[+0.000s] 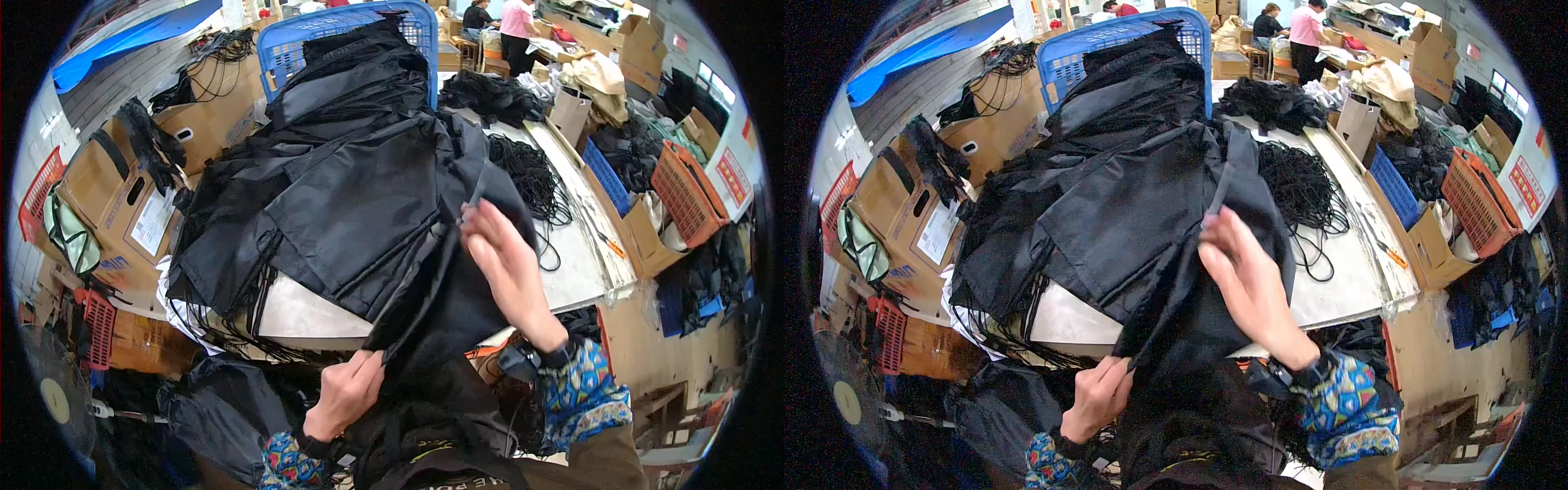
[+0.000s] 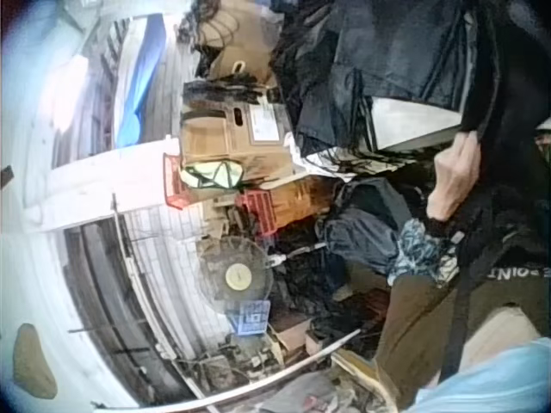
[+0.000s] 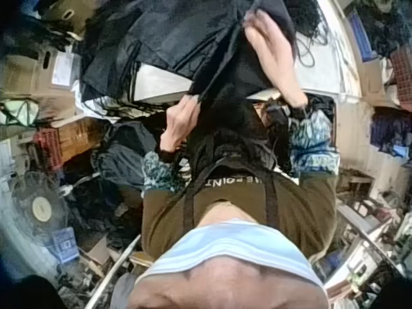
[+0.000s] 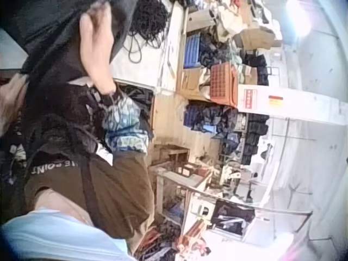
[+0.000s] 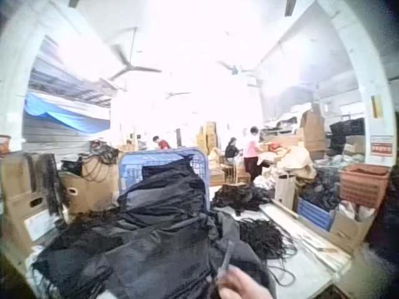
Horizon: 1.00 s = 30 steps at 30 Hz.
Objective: The person is assembling black drawstring bags by threading black cords through the top hems. They repeatedly pick up a bag, thread the cord through the fabric channel, and pull it tight to secure the drawstring mechanism. The process is performed one bag at a time on a workbench in a factory setting.
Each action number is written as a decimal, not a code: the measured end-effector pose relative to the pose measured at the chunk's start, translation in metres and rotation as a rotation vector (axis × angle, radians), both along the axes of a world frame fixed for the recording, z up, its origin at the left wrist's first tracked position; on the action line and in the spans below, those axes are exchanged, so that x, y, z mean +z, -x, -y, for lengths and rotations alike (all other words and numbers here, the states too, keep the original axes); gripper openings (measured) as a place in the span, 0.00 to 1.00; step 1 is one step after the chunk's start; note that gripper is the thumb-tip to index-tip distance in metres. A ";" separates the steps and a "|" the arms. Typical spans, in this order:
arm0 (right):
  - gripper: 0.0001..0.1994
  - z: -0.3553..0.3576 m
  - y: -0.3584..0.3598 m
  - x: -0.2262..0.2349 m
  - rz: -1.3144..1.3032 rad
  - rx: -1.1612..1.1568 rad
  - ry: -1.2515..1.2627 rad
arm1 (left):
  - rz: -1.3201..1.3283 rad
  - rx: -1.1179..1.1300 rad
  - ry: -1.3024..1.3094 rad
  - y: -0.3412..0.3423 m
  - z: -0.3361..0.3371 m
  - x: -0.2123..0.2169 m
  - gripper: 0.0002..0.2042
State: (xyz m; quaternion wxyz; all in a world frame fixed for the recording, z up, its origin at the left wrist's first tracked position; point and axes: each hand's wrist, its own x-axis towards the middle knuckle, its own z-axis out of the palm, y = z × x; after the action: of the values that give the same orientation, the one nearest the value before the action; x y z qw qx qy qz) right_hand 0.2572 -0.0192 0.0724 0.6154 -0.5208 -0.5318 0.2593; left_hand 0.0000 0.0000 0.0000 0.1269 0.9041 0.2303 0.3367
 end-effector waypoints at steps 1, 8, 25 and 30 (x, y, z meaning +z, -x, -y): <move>0.23 -0.012 0.007 0.003 -0.233 -0.044 -0.096 | -0.041 0.005 -0.036 0.007 0.001 0.000 0.12; 0.20 -0.005 -0.016 -0.006 -0.498 -0.003 -0.009 | -0.242 0.250 -0.174 0.062 0.010 -0.031 0.09; 0.13 -0.039 0.019 -0.027 -0.402 0.228 -0.015 | -0.171 0.197 -0.254 0.083 -0.015 -0.019 0.11; 0.08 -0.031 -0.090 0.001 -0.561 -0.209 -0.329 | -0.246 0.349 -0.229 0.133 -0.032 -0.050 0.10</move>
State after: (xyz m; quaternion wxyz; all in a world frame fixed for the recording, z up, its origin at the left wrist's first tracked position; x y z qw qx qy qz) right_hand 0.3467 0.0113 0.0736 0.8366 -0.3746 -0.3205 0.2387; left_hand -0.1334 0.0317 -0.0502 -0.0657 0.8934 0.3568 0.2649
